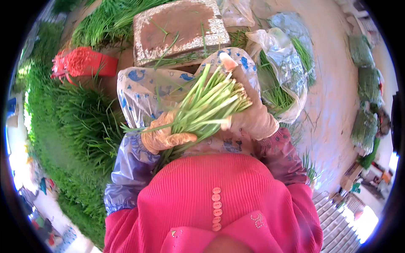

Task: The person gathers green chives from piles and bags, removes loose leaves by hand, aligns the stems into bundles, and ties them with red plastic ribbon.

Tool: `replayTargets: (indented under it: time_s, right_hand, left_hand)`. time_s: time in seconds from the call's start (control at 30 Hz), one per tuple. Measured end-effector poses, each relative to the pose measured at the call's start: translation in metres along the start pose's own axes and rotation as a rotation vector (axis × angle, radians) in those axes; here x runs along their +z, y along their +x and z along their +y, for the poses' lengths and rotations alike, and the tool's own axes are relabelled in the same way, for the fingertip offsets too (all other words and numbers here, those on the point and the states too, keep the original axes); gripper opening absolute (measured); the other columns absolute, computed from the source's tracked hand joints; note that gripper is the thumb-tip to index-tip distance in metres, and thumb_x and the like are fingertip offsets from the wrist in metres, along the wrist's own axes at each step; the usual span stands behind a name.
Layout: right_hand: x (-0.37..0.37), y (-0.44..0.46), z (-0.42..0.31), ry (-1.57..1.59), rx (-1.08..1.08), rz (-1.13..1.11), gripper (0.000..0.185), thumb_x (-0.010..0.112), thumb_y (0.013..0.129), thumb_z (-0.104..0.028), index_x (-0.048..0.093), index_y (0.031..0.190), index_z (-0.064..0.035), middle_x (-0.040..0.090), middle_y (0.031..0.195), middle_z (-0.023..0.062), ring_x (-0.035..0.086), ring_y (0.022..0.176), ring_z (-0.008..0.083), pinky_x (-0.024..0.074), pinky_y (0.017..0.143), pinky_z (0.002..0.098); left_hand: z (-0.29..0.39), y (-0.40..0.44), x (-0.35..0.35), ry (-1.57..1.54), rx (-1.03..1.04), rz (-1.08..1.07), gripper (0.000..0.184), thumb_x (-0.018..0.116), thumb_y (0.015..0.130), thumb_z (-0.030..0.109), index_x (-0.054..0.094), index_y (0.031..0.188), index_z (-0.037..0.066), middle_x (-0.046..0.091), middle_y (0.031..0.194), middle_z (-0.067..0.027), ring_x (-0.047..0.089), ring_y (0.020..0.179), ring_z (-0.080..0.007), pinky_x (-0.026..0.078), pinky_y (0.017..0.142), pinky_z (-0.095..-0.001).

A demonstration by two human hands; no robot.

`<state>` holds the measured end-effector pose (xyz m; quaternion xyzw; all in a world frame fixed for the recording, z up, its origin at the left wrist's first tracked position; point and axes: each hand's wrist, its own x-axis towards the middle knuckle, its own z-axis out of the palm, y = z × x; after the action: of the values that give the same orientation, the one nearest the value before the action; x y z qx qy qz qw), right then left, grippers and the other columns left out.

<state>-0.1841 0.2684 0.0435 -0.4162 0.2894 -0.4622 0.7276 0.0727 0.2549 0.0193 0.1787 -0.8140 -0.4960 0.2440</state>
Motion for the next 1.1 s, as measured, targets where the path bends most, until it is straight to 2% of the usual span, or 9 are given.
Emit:
replayTargets:
  time_s: [0.13,0.23,0.43,0.67,0.8,0.83,0.9,1.0,1.1]
  right_hand:
    - [-0.005,0.012,-0.002,0.005,0.085,0.131,0.079,0.081,0.068,-0.004,0.043,0.137,-0.002,0.056,0.124,0.0064,0.054,0.114,0.0168,0.0419,0.1,0.032]
    - [-0.005,0.017,-0.002,0.044,0.09,0.074,0.083,0.083,0.067,-0.005,0.04,0.138,-0.0021,0.055,0.127,0.0066,0.054,0.115,0.0176,0.0417,0.101,0.0329]
    - [0.023,0.02,-0.005,0.089,-0.021,0.176,0.097,0.085,0.064,-0.01,0.031,0.144,-0.0043,0.055,0.121,0.0105,0.057,0.109,0.0232,0.0473,0.093,0.0365]
    - [0.003,0.018,0.019,0.124,0.01,0.199,0.037,0.065,0.078,0.0,0.053,0.113,-0.0003,0.064,0.105,0.0138,0.064,0.098,0.0257,0.0547,0.085,0.0369]
    - [0.006,0.022,0.017,0.07,0.029,0.218,0.04,0.068,0.078,-0.003,0.052,0.114,-0.0002,0.065,0.103,0.0139,0.065,0.097,0.0257,0.055,0.084,0.0365]
    - [0.008,0.023,0.015,0.075,0.036,0.202,0.04,0.069,0.077,-0.004,0.053,0.113,0.0,0.065,0.103,0.0137,0.065,0.096,0.0252,0.0549,0.084,0.036]
    - [0.011,0.029,0.013,0.088,0.045,0.17,0.04,0.072,0.076,-0.007,0.055,0.111,0.0003,0.065,0.102,0.0133,0.065,0.095,0.024,0.0547,0.085,0.035]
    - [0.001,0.034,0.027,0.16,-0.065,0.149,0.032,0.068,0.079,-0.003,0.057,0.109,-0.0004,0.064,0.094,0.0087,0.064,0.086,0.019,0.0547,0.077,0.0317]
    - [0.007,0.041,0.008,-0.506,-0.236,0.361,0.022,0.061,0.082,-0.001,0.059,0.103,-0.0032,0.061,0.087,0.0035,0.061,0.075,0.0128,0.0519,0.069,0.0269]
  left_hand:
    - [0.008,0.01,0.002,-0.448,-0.244,0.077,0.09,0.068,0.086,0.039,0.016,0.147,-0.002,0.034,0.146,-0.0153,0.034,0.134,-0.0229,0.026,0.11,-0.0376]
    - [0.009,0.021,0.01,-0.727,-0.285,0.257,0.096,0.063,0.087,0.047,0.007,0.148,-0.002,0.028,0.149,-0.0148,0.026,0.137,-0.0211,0.021,0.112,-0.0371]
    - [-0.016,0.02,0.025,-0.355,-0.145,0.149,0.075,0.046,0.097,0.043,0.014,0.148,-0.001,0.039,0.144,-0.0177,0.038,0.134,-0.0291,0.029,0.109,-0.034]
    - [-0.021,0.026,0.02,-0.452,-0.166,0.021,0.065,0.047,0.096,0.046,0.033,0.141,0.0,0.048,0.133,-0.0125,0.045,0.121,-0.0231,0.034,0.104,-0.0352]
    - [-0.03,0.028,0.015,-0.653,-0.275,-0.17,0.062,0.048,0.096,0.046,0.037,0.138,0.001,0.049,0.131,-0.0118,0.046,0.12,-0.0206,0.035,0.102,-0.0343]
    - [-0.023,0.02,0.01,-0.561,-0.269,-0.073,0.05,0.05,0.097,0.038,0.045,0.135,0.007,0.06,0.114,-0.0067,0.055,0.102,-0.0155,0.044,0.089,-0.0339]
    - [-0.022,0.02,0.005,-0.481,-0.555,-0.168,0.052,0.057,0.094,0.036,0.045,0.137,0.009,0.061,0.117,-0.0074,0.055,0.108,-0.0157,0.044,0.092,-0.0335]
    - [-0.031,0.019,0.005,-0.591,-0.471,-0.076,0.064,0.058,0.094,0.035,0.032,0.144,0.004,0.049,0.13,-0.0099,0.047,0.116,-0.0193,0.039,0.098,-0.0339]
    - [-0.043,0.014,-0.012,-0.418,-0.379,0.016,0.067,0.062,0.091,0.02,0.027,0.147,0.006,0.042,0.137,-0.0124,0.044,0.121,-0.0189,0.038,0.1,-0.032]
